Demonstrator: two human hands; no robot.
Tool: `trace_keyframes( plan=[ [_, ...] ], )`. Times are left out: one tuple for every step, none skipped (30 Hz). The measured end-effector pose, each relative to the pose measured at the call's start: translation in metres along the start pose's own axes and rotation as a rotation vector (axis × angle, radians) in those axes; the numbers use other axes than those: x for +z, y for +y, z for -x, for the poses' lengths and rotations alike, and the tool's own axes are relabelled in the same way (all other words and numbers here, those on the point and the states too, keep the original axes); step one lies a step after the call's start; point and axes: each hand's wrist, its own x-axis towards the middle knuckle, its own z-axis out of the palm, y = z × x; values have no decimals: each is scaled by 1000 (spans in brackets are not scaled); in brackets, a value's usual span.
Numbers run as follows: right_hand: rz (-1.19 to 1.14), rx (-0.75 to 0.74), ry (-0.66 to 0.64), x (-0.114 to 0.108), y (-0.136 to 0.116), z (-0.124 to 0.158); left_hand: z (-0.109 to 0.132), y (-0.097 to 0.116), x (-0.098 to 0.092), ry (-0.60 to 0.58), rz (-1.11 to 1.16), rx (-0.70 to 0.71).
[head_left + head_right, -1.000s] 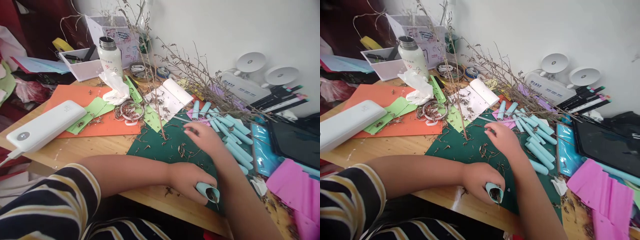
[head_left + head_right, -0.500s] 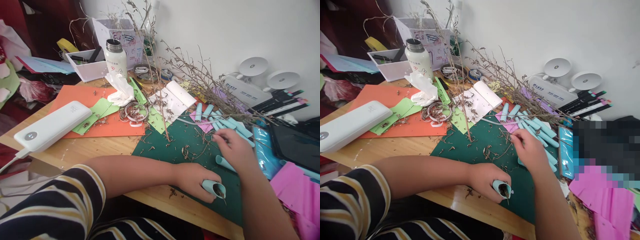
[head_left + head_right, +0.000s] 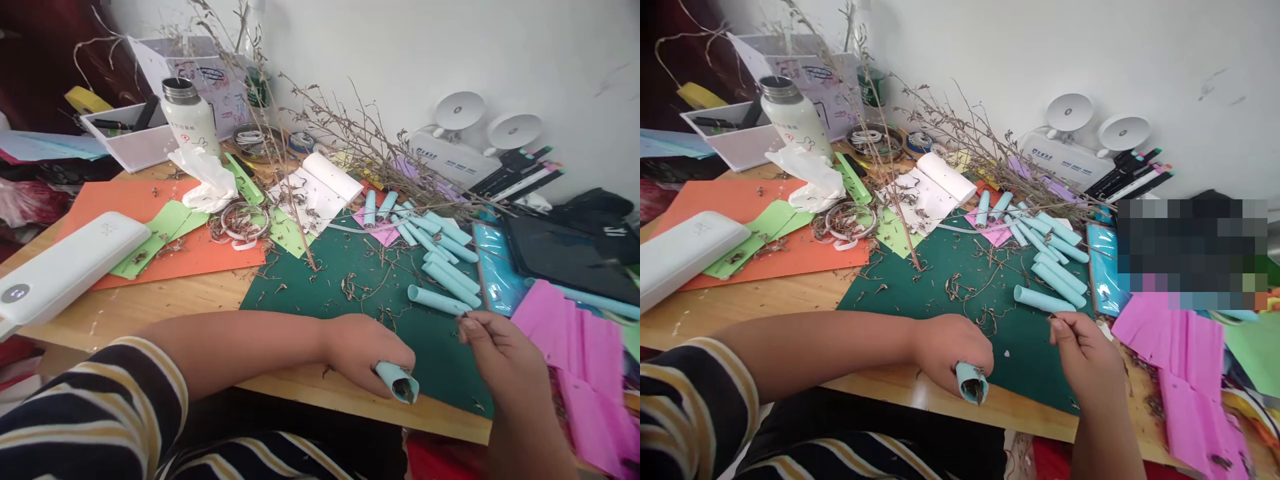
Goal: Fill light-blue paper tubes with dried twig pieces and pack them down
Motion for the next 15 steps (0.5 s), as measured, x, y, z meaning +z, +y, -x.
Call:
trace_keyframes(
  plan=[
    [25,81,8,2,-3,-1,0,0,1,17,10,-3],
    [69,181,21,4,-5,-2,1,-1,1,47,32,-11],
    [111,275,31,6,-8,-5,2,-1,2,82,65,-20],
    [125,327,28,8,-11,-9,3,-1,2,124,112,-33],
    [135,353,21,11,-13,-13,3,-1,1,181,174,-55],
    [146,367,15,13,-14,-19,3,-2,0,262,254,-83],
    [152,361,14,15,-14,-25,3,-2,-2,361,348,-116],
    [151,347,13,18,-13,-31,2,-3,-5,491,449,-164],
    [145,321,11,22,-11,-36,1,-4,-8,634,553,-207],
    [132,282,8,25,-9,-41,-1,-5,-12,753,636,-258],
    [115,232,9,28,-6,-45,-2,-7,-16,862,701,-298],
    [103,180,15,31,-4,-48,-4,-9,-19,924,745,-332],
    [100,136,27,33,-2,-49,-5,-11,-23,964,775,-360],
    [103,106,35,34,0,-49,-6,-13,-26,985,792,-377],
    [115,91,32,35,0,-47,-6,-14,-28,991,797,-385]
  ],
)
